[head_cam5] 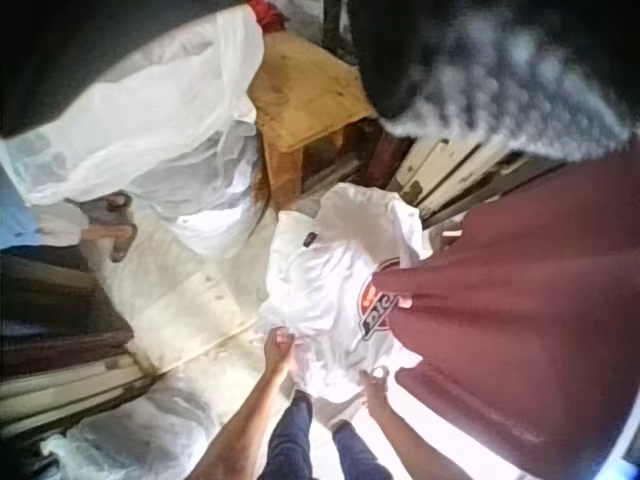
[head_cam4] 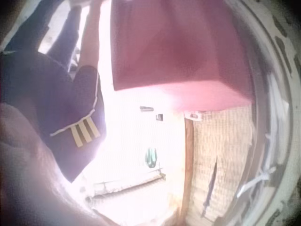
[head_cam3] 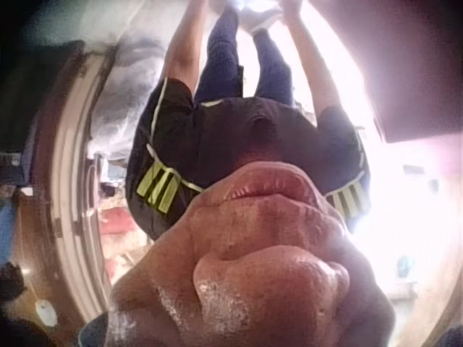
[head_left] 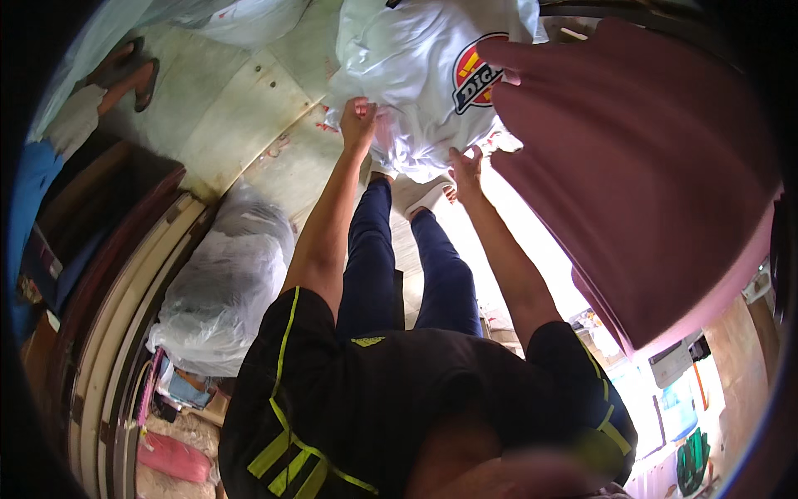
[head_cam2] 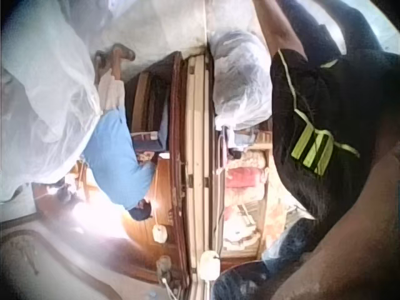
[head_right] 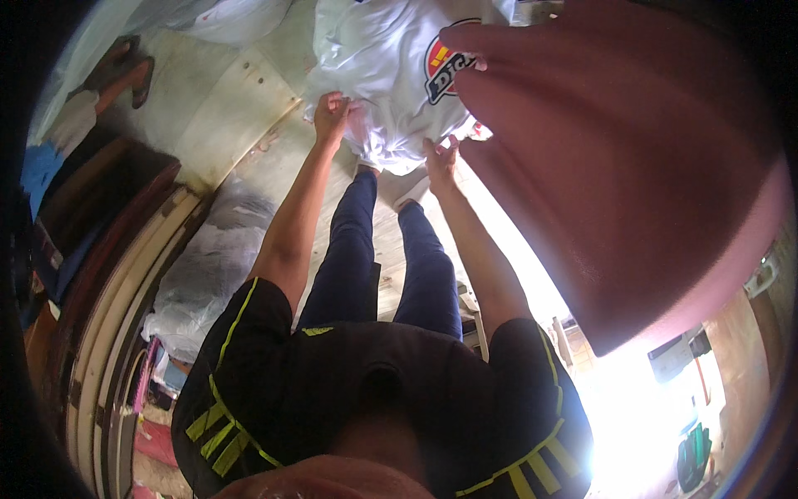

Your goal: The person irons a white t-shirt with a Dickies logo on a pink ironing board. They smooth the fabric with their hands and use a steam iron to press the shirt, focusing on the logo area and the body of the garment.

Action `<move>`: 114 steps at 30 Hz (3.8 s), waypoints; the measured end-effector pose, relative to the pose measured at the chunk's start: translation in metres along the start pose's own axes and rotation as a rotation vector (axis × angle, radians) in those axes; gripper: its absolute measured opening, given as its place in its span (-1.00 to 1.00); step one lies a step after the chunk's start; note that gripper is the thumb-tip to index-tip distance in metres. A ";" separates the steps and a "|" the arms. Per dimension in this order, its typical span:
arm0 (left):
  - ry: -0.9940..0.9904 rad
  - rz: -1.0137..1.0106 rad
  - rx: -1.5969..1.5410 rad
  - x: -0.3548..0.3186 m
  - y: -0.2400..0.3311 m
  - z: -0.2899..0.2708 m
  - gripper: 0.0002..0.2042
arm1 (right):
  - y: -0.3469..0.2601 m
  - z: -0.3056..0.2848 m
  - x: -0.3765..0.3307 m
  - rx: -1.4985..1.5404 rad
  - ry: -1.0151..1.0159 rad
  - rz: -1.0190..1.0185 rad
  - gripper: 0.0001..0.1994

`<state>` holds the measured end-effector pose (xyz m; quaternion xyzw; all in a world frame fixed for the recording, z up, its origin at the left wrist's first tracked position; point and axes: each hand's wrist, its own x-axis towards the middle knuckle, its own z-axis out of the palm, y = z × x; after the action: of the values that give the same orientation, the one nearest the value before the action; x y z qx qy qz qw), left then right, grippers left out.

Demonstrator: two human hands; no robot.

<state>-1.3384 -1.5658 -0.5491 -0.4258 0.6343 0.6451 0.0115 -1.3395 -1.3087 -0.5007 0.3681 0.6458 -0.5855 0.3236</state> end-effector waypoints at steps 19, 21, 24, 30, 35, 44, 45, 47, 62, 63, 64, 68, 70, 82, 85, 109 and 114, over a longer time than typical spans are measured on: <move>-0.208 0.131 0.096 -0.090 0.006 0.025 -0.79 | -0.032 0.012 -0.024 -0.208 0.061 -0.007 -0.67; -0.152 0.285 0.224 -0.099 -0.001 0.034 -0.74 | -0.029 0.012 -0.023 -0.220 0.052 0.005 -0.67; -0.261 0.160 0.411 -0.097 0.010 0.049 -0.73 | -0.028 0.005 -0.034 -0.194 0.001 0.067 -0.76; -0.101 0.502 0.364 -0.110 0.047 0.053 -0.75 | -0.048 -0.017 -0.088 -0.201 -0.056 0.019 -0.77; -0.033 0.532 0.093 -0.106 0.125 0.047 -0.82 | -0.063 -0.042 -0.136 -0.177 -0.157 -0.117 -0.75; -0.164 0.799 -0.103 -0.199 0.321 -0.004 -0.78 | -0.121 -0.028 -0.232 -0.237 -0.238 -0.906 -0.82; -0.209 0.830 -0.117 -0.212 0.335 -0.014 -0.78 | -0.143 -0.024 -0.262 -0.339 -0.207 -1.004 -0.78; -0.273 0.830 0.056 -0.246 0.368 -0.033 -0.81 | -0.150 -0.017 -0.275 -0.251 -0.202 -1.174 -0.62; -0.563 1.235 -0.472 -0.518 0.501 -0.088 -0.73 | -0.071 -0.100 -0.344 -0.439 -0.428 -1.147 -0.61; -0.442 1.304 -0.466 -0.537 0.503 -0.096 -0.70 | -0.076 -0.121 -0.371 -0.262 -0.539 -1.028 -0.56; -0.311 1.312 -0.539 -0.548 0.502 -0.098 -0.74 | -0.090 -0.157 -0.401 -0.265 -0.489 -0.911 -0.59; -0.009 1.424 -0.628 -0.595 0.508 -0.105 -0.62 | -0.156 -0.301 -0.468 -0.278 -0.339 -1.194 -0.74; -0.119 1.437 -0.606 -0.574 0.514 -0.102 -0.63 | -0.210 -0.351 -0.500 -0.465 -0.034 -1.376 -0.74; -0.423 0.937 -0.410 -0.362 0.581 0.187 -0.56 | -0.497 -0.468 -0.397 -0.946 1.134 -1.811 -0.68; -0.413 1.362 0.241 -0.347 0.480 0.208 -0.64 | -0.422 -0.488 -0.316 -1.064 0.789 -1.779 -0.76; -0.029 0.959 0.351 -0.436 0.327 0.186 -0.62 | -0.196 -0.546 -0.252 0.446 0.169 -0.874 -0.34; 0.165 0.932 0.273 -0.412 0.296 0.177 -0.61 | -0.189 -0.557 -0.233 0.547 0.057 -0.896 -0.25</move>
<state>-1.3351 -1.2605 -0.1068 -0.1410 0.8350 0.4567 -0.2727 -1.3727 -0.7857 -0.1463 0.1426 0.5721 -0.8033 -0.0843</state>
